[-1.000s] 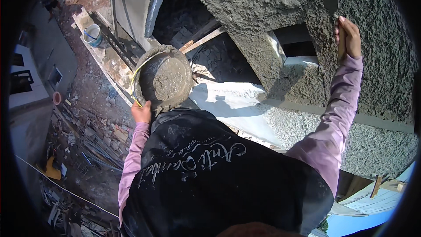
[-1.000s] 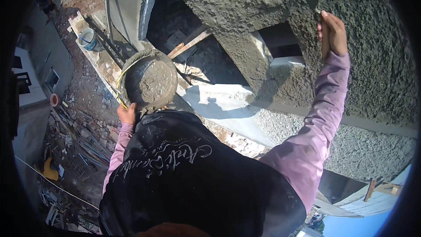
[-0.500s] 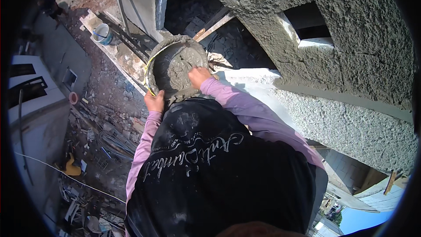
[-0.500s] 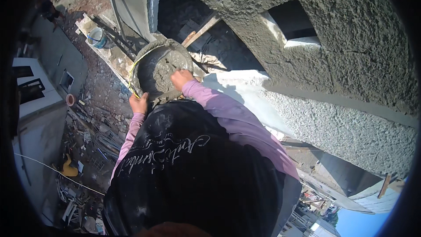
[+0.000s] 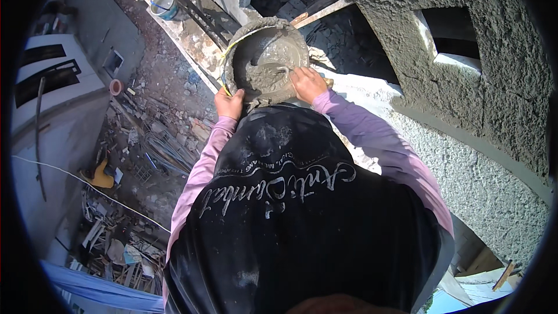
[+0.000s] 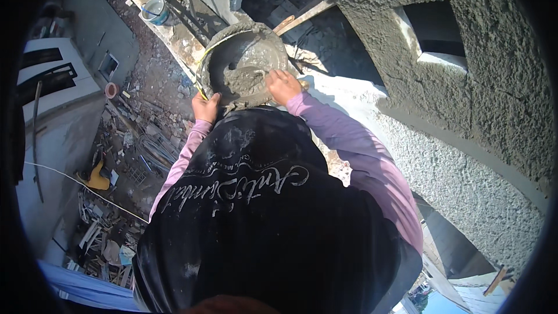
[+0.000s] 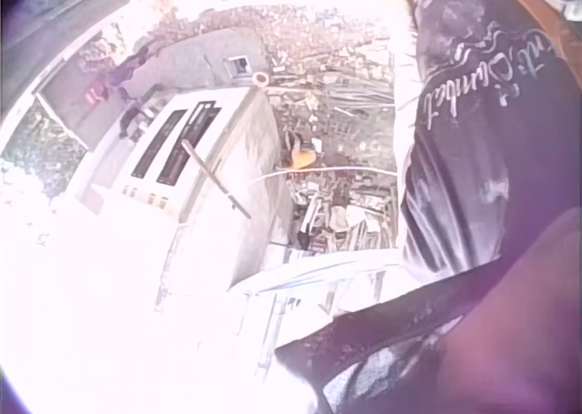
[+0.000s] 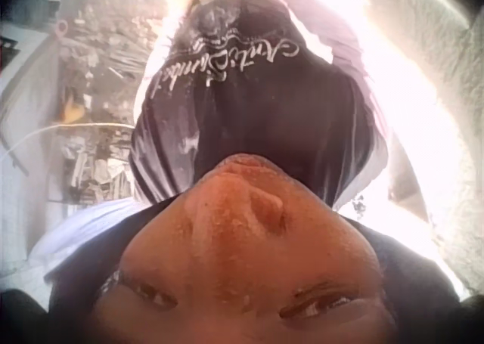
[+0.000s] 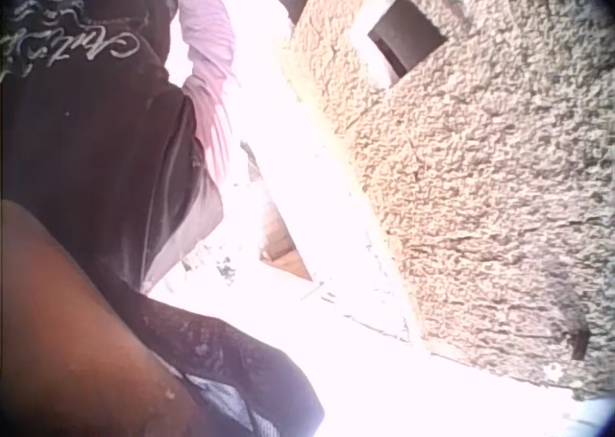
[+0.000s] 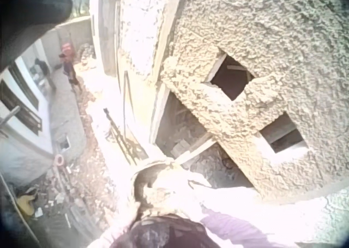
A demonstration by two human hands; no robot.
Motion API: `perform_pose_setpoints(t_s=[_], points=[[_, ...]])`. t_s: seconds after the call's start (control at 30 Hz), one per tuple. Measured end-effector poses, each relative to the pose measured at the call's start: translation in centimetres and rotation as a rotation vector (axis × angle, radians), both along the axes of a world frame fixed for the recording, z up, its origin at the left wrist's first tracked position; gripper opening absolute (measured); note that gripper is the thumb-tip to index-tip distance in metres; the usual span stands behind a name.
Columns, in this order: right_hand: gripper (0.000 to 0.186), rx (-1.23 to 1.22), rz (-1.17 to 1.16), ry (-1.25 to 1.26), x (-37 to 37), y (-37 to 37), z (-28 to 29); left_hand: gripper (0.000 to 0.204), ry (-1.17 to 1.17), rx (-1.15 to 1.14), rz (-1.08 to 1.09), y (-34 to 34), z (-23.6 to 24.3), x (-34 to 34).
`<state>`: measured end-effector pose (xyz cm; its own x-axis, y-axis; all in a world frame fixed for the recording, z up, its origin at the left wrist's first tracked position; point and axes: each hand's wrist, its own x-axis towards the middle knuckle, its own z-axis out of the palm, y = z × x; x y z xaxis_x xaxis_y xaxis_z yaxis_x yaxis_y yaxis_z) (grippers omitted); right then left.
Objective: The person scoops mortar from a bucket with a trowel and applies it to the surface of a wall. They repeatedly load the trowel and spread the material onto the masonry, occasionally pouring water from a cup into the bucket to mix the substance.
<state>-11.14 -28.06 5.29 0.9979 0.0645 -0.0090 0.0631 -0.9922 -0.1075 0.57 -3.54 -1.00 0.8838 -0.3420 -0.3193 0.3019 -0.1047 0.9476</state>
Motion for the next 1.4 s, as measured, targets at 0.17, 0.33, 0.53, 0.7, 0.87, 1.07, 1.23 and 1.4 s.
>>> perform_pose_setpoints(t_s=[0.17, 0.33, 0.53, 0.7, 0.87, 1.07, 1.23, 1.4], points=[[0.025, 0.162, -0.208, 0.158, -1.0, -5.1, 1.1, 0.019, -0.025, 0.118, -0.021, -0.4, 2.8, -0.2], [0.029, 0.479, -0.391, 0.537, 3.5, 2.7, -1.7, 0.017, 0.002, 0.154, -0.023, -0.4, 2.5, 0.0], [0.028, 0.754, -0.374, 0.354, -0.8, 0.4, -0.6, 0.016, 0.017, 0.087, -0.004, 0.3, 1.9, -0.2], [0.024, 0.729, -0.507, 0.21, -1.2, -0.2, 1.2, 0.02, 0.038, 0.054, 0.004, -0.1, 0.5, -0.4], [0.025, 0.556, -0.494, 0.019, -1.8, -4.4, 5.3, 0.013, 0.023, 0.029, 0.088, 0.4, 1.2, -0.2], [0.022, 0.374, -0.428, -0.014, -2.2, -9.7, 17.3, 0.015, 0.125, 0.058, 0.065, 0.8, 0.5, -0.3], [0.018, 1.085, -0.644, 0.371, -2.7, -15.2, 21.2, 0.014, 0.089, 0.079, 0.075, 0.7, 1.3, -1.1], [0.025, 1.151, -0.988, 0.375, -1.5, -26.5, 13.6, 0.017, 0.152, 0.105, 0.068, 0.9, 0.9, -1.5]])
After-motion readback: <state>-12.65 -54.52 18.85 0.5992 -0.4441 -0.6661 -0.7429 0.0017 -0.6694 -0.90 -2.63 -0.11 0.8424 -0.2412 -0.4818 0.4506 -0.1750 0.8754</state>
